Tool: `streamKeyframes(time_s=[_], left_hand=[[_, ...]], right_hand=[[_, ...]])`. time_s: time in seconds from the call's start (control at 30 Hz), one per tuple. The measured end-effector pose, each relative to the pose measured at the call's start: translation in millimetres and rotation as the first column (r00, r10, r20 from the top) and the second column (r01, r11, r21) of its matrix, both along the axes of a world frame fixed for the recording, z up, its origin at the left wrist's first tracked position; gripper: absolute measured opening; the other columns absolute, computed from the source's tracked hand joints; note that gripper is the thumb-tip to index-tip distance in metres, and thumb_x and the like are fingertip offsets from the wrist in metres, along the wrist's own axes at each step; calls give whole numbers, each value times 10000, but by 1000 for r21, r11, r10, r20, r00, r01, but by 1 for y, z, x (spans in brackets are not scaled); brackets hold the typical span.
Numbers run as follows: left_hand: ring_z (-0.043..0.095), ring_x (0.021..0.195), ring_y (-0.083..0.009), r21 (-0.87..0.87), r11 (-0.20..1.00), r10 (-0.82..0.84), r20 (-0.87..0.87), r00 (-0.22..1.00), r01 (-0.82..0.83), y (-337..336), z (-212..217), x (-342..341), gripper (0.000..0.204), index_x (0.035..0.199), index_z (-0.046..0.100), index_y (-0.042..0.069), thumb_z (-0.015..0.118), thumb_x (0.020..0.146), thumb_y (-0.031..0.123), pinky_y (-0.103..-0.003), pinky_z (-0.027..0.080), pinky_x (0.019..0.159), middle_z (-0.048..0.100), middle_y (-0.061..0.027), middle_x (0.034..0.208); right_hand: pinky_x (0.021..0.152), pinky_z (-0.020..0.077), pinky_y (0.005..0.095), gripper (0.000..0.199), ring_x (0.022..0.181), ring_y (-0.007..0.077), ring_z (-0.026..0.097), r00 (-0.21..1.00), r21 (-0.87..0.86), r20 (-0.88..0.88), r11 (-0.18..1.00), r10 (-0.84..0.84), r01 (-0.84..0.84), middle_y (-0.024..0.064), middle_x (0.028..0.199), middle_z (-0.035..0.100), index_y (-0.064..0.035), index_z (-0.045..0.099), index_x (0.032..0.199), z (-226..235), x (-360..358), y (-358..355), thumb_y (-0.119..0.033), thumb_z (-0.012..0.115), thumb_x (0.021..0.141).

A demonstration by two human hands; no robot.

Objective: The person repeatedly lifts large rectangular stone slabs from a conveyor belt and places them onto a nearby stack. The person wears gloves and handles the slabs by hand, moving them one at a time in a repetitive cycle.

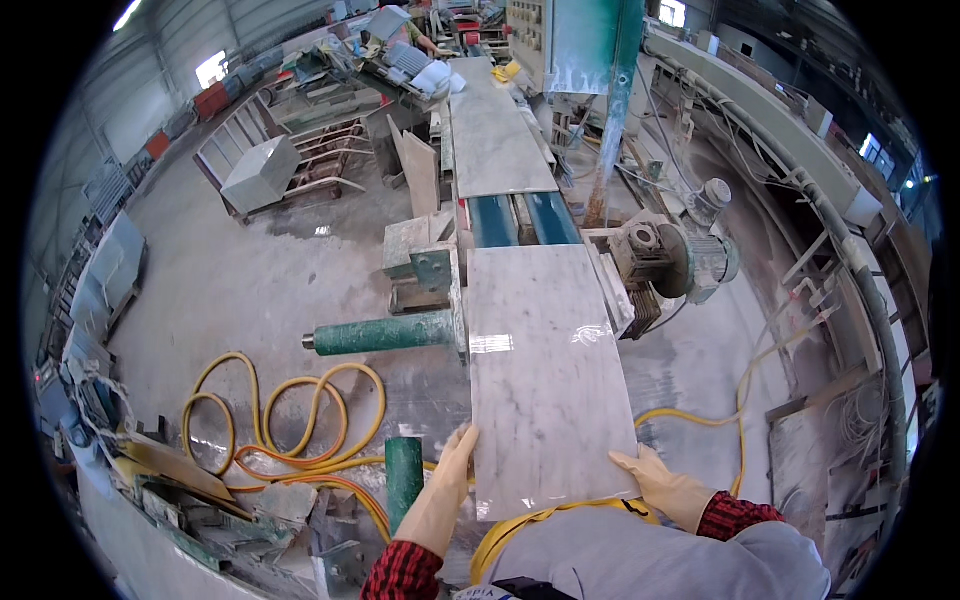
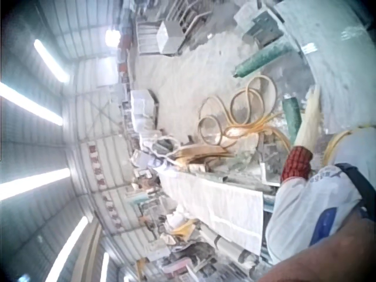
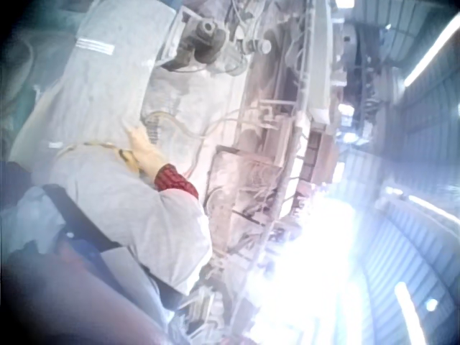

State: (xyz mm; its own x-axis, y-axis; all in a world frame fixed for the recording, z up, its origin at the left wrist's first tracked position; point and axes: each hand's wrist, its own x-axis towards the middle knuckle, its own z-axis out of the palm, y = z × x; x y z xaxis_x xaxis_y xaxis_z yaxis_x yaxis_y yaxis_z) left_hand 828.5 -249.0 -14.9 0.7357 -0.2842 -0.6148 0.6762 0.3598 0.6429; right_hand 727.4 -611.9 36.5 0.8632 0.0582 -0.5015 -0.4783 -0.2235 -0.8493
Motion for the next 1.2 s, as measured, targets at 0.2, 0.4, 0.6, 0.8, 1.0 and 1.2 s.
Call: streamKeyframes(time_s=[0.2, 0.4, 0.6, 0.8, 1.0, 1.2], left_hand=[[652, 1258, -238, -16, 998, 67, -87, 994, -69, -13, 6, -34, 569, 1530, 544, 44, 641, 1072, 368, -407, 557, 1043, 669, -112, 1407], [661, 1195, -202, 133, 986, 105, -6, 994, -103, -31, 0, 14, 514, 1434, 609, -8, 658, 1063, 343, -370, 549, 984, 693, -92, 1355], [674, 1147, -191, 222, 966, 141, -20, 990, -133, -46, -9, 60, 464, 1402, 633, 1, 645, 1070, 325, -362, 548, 965, 716, -85, 1300], [694, 1119, -200, 246, 957, 162, -22, 986, -152, -60, 1, 97, 442, 1390, 648, 11, 628, 1071, 316, -370, 555, 965, 726, -87, 1285], [696, 1100, -187, 258, 955, 159, -23, 987, -148, -60, -16, 112, 409, 1362, 668, 35, 628, 1078, 327, -366, 557, 958, 742, -69, 1233], [698, 1082, -180, 289, 944, 171, -22, 985, -157, -60, -26, 120, 356, 1307, 690, 48, 619, 1089, 321, -358, 553, 962, 745, -61, 1208]], right_hand=[[1057, 541, 404, 595, 1251, 232, 641, 918, 277, -247, 885, -310, 374, 133, 1406, 655, -9, 551, 1498, 11, 48, 21, -277, 749, 1006], [1016, 557, 393, 582, 1207, 234, 659, 945, 210, -126, 923, -302, 323, 138, 1356, 680, 23, 568, 1467, -38, 105, 0, -222, 783, 984], [975, 575, 390, 542, 1143, 237, 686, 951, 282, -140, 910, -275, 305, 136, 1302, 709, 30, 599, 1423, -43, 164, -16, -191, 799, 970], [967, 572, 388, 536, 1132, 230, 682, 946, 285, -136, 903, -295, 322, 129, 1294, 705, 25, 605, 1416, -58, 199, -25, -199, 798, 969], [956, 571, 390, 597, 1124, 243, 679, 949, 216, -158, 928, -273, 303, 151, 1272, 697, 58, 602, 1384, -40, 222, -29, -266, 827, 936], [954, 571, 393, 678, 1115, 252, 683, 945, 141, -163, 941, -285, 308, 187, 1265, 695, 96, 596, 1359, -35, 234, -29, -329, 860, 901]])
